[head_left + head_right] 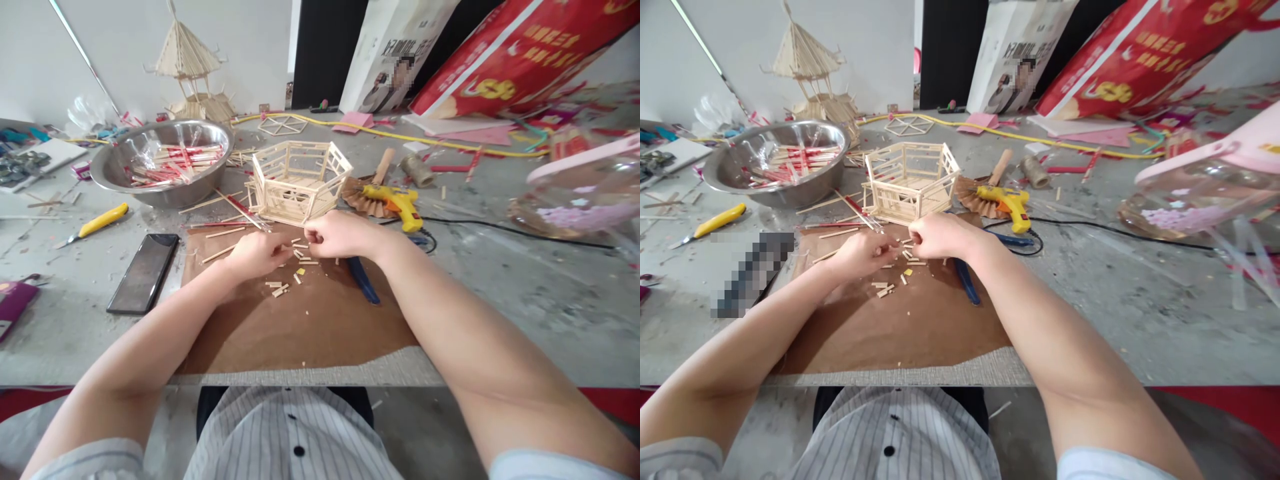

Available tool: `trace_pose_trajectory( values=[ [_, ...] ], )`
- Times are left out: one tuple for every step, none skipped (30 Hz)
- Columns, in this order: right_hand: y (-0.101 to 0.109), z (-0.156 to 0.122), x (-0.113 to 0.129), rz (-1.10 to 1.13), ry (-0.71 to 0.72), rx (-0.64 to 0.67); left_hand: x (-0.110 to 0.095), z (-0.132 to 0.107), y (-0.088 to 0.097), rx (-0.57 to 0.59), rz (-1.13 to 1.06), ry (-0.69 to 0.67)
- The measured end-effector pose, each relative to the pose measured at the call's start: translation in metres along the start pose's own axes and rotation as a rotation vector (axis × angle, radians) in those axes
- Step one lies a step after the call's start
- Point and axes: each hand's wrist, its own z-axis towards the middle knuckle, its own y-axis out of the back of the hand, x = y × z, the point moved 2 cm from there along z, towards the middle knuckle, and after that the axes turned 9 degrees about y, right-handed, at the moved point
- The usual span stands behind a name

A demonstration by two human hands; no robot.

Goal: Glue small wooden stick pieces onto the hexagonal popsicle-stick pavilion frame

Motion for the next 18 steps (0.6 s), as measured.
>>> trace_pose_trajectory(
  values=[
    [0.002, -0.001, 0.003, 0.092, 0.035, -0.035, -0.002, 0.0, -0.003, -0.002, -0.067, 0.002],
    [0.003, -0.002, 0.006, 0.195, 0.072, -0.063, -0.003, 0.0, -0.005, 0.001, -0.152, -0.002],
    [0.003, -0.003, 0.009, 0.3, 0.106, -0.084, -0.004, 0.001, -0.007, 0.007, -0.254, -0.012],
    [0.003, -0.004, 0.01, 0.402, 0.131, -0.098, -0.005, 0.001, -0.009, 0.018, -0.369, -0.024],
    [0.002, -0.004, 0.01, 0.496, 0.148, -0.107, -0.006, 0.002, -0.01, 0.029, -0.479, -0.034],
    [0.001, -0.004, 0.01, 0.577, 0.158, -0.119, -0.006, 0.002, -0.01, 0.03, -0.577, -0.04],
    [0.001, -0.004, 0.008, 0.646, 0.165, -0.139, -0.007, 0.002, -0.009, 0.026, -0.66, -0.041],
    [0.001, -0.003, 0.007, 0.702, 0.174, -0.171, -0.007, 0.002, -0.008, 0.017, -0.729, -0.03],
    [0.001, -0.002, 0.005, 0.749, 0.184, -0.213, -0.007, 0.002, -0.006, 0.01, -0.787, -0.008],
    [0.002, -0.001, 0.004, 0.788, 0.199, -0.262, -0.008, 0.002, -0.004, 0.015, -0.842, 0.025],
    [0.002, -0.001, 0.003, 0.819, 0.216, -0.314, -0.008, 0.001, -0.003, 0.025, -0.894, 0.061],
    [0.003, 0.0, 0.003, 0.843, 0.234, -0.363, -0.01, 0.0, -0.001, 0.035, -0.941, 0.095],
    [0.003, 0.0, 0.003, 0.859, 0.25, -0.407, -0.011, 0.0, 0.001, 0.038, -0.983, 0.121],
    [0.003, 0.0, 0.003, 0.864, 0.263, -0.45, -0.012, -0.001, 0.003, 0.03, -1.021, 0.139],
    [0.003, 0.0, 0.004, 0.859, 0.273, -0.487, -0.013, -0.001, 0.005, 0.009, -1.052, 0.149],
    [0.003, -0.001, 0.004, 0.843, 0.277, -0.513, -0.014, -0.002, 0.007, -0.016, -1.079, 0.158],
    [0.002, -0.002, 0.003, 0.817, 0.271, -0.529, -0.015, -0.002, 0.008, -0.038, -1.099, 0.166],
    [0.001, -0.004, -0.001, 0.783, 0.252, -0.541, -0.015, -0.002, 0.009, -0.054, -1.107, 0.172]
  ],
)
